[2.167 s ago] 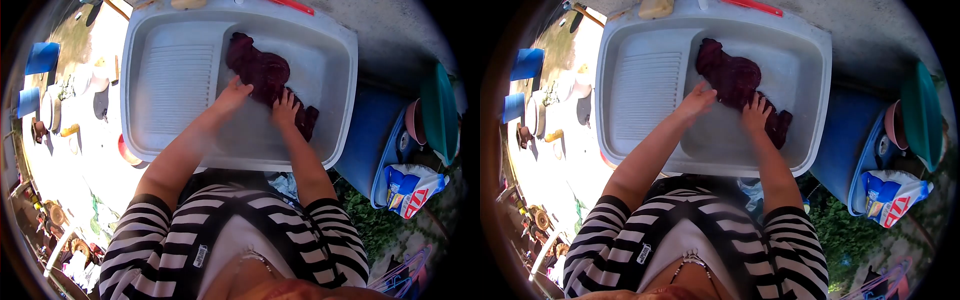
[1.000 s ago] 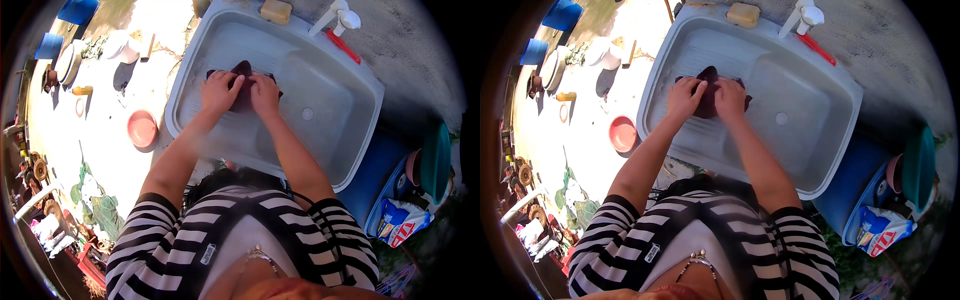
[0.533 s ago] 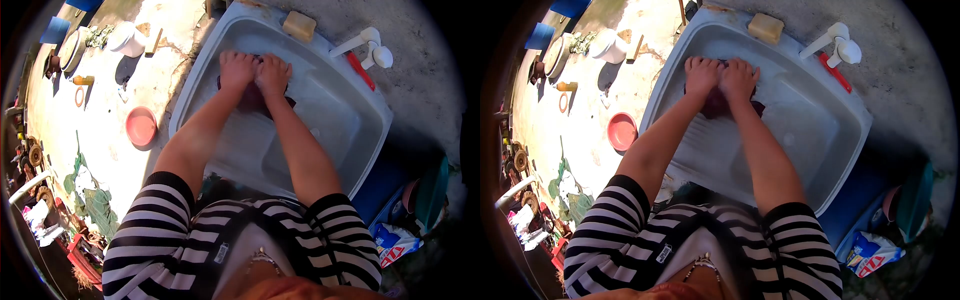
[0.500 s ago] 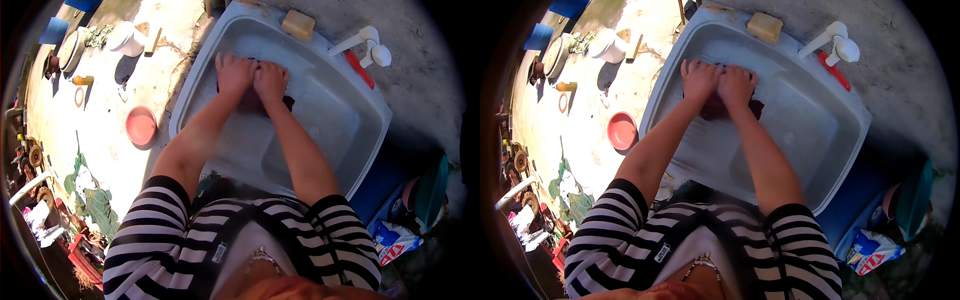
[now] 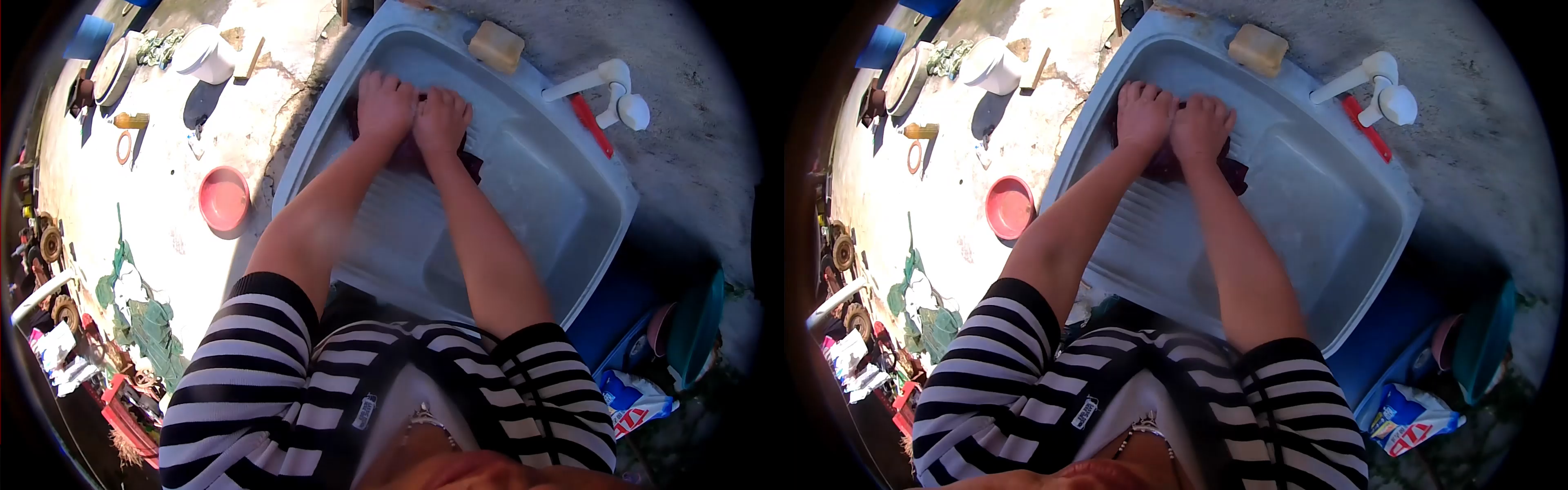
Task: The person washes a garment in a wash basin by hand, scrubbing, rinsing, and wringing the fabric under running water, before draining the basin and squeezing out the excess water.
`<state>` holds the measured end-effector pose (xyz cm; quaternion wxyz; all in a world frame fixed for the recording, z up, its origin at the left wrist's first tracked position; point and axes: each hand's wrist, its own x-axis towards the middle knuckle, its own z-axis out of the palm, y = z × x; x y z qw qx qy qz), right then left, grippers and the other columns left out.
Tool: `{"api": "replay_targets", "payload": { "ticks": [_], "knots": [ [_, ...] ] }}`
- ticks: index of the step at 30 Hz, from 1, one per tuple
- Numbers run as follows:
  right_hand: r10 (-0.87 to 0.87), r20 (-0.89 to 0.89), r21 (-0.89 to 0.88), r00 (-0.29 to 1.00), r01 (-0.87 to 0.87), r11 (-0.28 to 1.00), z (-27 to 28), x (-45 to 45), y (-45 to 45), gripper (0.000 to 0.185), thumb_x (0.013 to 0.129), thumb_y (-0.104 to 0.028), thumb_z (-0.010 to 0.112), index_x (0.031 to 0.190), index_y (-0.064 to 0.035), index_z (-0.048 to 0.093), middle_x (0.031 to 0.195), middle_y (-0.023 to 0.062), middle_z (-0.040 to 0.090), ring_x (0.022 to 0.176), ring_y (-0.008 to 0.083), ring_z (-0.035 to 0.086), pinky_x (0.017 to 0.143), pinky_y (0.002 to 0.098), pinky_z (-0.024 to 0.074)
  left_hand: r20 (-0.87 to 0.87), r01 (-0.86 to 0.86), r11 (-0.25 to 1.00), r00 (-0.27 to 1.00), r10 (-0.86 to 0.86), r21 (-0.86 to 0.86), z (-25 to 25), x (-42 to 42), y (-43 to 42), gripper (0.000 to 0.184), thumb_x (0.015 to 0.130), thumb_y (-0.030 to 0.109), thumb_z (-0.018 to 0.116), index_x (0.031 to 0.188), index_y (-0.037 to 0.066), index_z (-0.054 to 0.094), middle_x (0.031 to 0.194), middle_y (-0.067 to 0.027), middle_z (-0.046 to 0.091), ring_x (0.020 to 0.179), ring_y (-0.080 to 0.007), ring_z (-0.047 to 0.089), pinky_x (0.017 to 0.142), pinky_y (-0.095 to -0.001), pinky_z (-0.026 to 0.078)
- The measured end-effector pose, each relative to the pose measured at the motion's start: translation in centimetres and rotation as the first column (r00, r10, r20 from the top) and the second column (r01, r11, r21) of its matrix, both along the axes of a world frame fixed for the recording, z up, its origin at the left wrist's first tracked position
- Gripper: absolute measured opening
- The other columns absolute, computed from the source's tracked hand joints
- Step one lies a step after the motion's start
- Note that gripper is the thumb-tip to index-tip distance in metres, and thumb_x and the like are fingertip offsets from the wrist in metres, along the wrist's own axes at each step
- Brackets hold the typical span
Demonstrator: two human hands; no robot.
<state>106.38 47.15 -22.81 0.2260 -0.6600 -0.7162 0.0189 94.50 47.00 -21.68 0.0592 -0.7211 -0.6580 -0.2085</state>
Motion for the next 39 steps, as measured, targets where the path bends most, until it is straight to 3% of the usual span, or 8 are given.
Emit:
{"api": "replay_targets", "payload": {
  "ticks": [3, 6, 10, 14, 20, 26, 34, 39],
  "knots": [
    [0.196, -0.174, -0.002, 0.965, -0.200, 0.980, 3.0, 1.8, -7.4, 0.016, 0.088, -0.018, 0.061, 0.098, -0.0103, 0.071, 0.112, 0.0076, 0.071, 0.124, 0.0311, 0.059, 0.118, 0.0563, 0.0296, 0.228, -0.008, 0.997, 0.973, 0.026, -0.078, 3.5, 0.1, -8.6, 0.023, 0.097, 0.033, 0.064, 0.101, 0.013, 0.074, 0.125, -0.0051, 0.067, 0.127, -0.0398, 0.053, 0.114, -0.0617, 0.033],
    [0.282, -0.281, -0.031, 0.917, -0.302, 0.953, 3.5, 3.1, -15.2, 0.011, 0.079, -0.011, 0.064, 0.090, -0.0071, 0.066, 0.097, 0.0081, 0.067, 0.112, 0.0306, 0.061, 0.111, 0.0533, 0.0374, 0.150, 0.340, 0.940, 0.931, -0.333, -0.021, 3.6, -1.7, -15.8, 0.017, 0.085, 0.028, 0.070, 0.095, 0.014, 0.069, 0.111, -0.0039, 0.066, 0.117, -0.0346, 0.057, 0.102, -0.0519, 0.041],
    [0.216, -0.126, 0.007, 0.968, -0.217, 0.976, 1.0, 1.4, -6.7, 0.007, 0.079, -0.019, 0.068, 0.079, -0.0118, 0.067, 0.087, 0.0061, 0.068, 0.097, 0.0293, 0.060, 0.090, 0.0477, 0.0400, 0.128, 0.263, 0.955, 0.961, -0.246, -0.137, 1.9, -1.1, -7.4, 0.013, 0.087, 0.026, 0.066, 0.087, 0.013, 0.065, 0.098, -0.0049, 0.065, 0.101, -0.0304, 0.058, 0.086, -0.0444, 0.042],
    [-0.089, 0.023, 0.068, 0.996, 0.087, 0.994, -2.0, 0.1, 4.7, 0.018, 0.087, -0.025, 0.062, 0.091, -0.0117, 0.073, 0.096, 0.0070, 0.072, 0.105, 0.0284, 0.063, 0.098, 0.0483, 0.0420, -0.055, -0.021, 0.996, 0.998, 0.026, 0.090, -1.3, 0.4, 4.0, 0.026, 0.097, 0.038, 0.061, 0.088, 0.015, 0.067, 0.091, -0.0047, 0.069, 0.100, -0.0310, 0.061, 0.087, -0.0495, 0.042],
    [0.217, -0.320, 0.059, 0.922, -0.209, 0.976, 1.3, 2.4, -6.2, 0.021, 0.087, -0.023, 0.058, 0.094, -0.0071, 0.069, 0.094, 0.0110, 0.070, 0.109, 0.0327, 0.061, 0.102, 0.0559, 0.0392, 0.115, 0.134, 0.989, 0.985, -0.126, -0.065, 2.7, -0.5, -6.4, 0.024, 0.097, 0.038, 0.062, 0.090, 0.016, 0.071, 0.094, -0.0042, 0.069, 0.101, -0.0283, 0.062, 0.088, -0.0477, 0.041],
    [0.190, -0.150, 0.001, 0.970, -0.192, 0.981, 1.6, 1.9, -10.7, 0.009, 0.082, -0.020, 0.067, 0.081, -0.0105, 0.067, 0.090, 0.0068, 0.069, 0.096, 0.0309, 0.063, 0.091, 0.0474, 0.0409, 0.090, 0.339, 0.923, 0.941, -0.328, -0.184, 3.1, -1.1, -10.2, 0.018, 0.093, 0.031, 0.064, 0.090, 0.013, 0.070, 0.094, -0.0035, 0.066, 0.096, -0.0268, 0.060, 0.086, -0.0442, 0.042],
    [0.039, 0.014, 0.060, 0.999, -0.040, 0.997, -0.9, 0.7, -0.1, 0.021, 0.093, -0.026, 0.061, 0.105, -0.0110, 0.070, 0.117, 0.0090, 0.070, 0.123, 0.0326, 0.057, 0.111, 0.0587, 0.0341, 0.044, 0.045, 0.997, 0.998, -0.048, 0.056, 0.6, 0.1, -0.5, 0.026, 0.096, 0.035, 0.061, 0.092, 0.015, 0.077, 0.102, -0.0070, 0.071, 0.113, -0.0323, 0.058, 0.114, -0.0535, 0.033],
    [0.249, -0.270, -0.066, 0.930, -0.276, 0.959, 1.9, 3.2, -15.9, 0.017, 0.086, -0.014, 0.060, 0.097, -0.0068, 0.069, 0.106, 0.0111, 0.070, 0.116, 0.0308, 0.059, 0.107, 0.0553, 0.0373, 0.236, 0.403, 0.915, 0.888, -0.394, 0.014, 3.7, -1.8, -13.8, 0.015, 0.084, 0.028, 0.074, 0.088, 0.014, 0.070, 0.095, -0.0037, 0.067, 0.101, -0.0263, 0.061, 0.095, -0.0458, 0.044]
  ]
}}
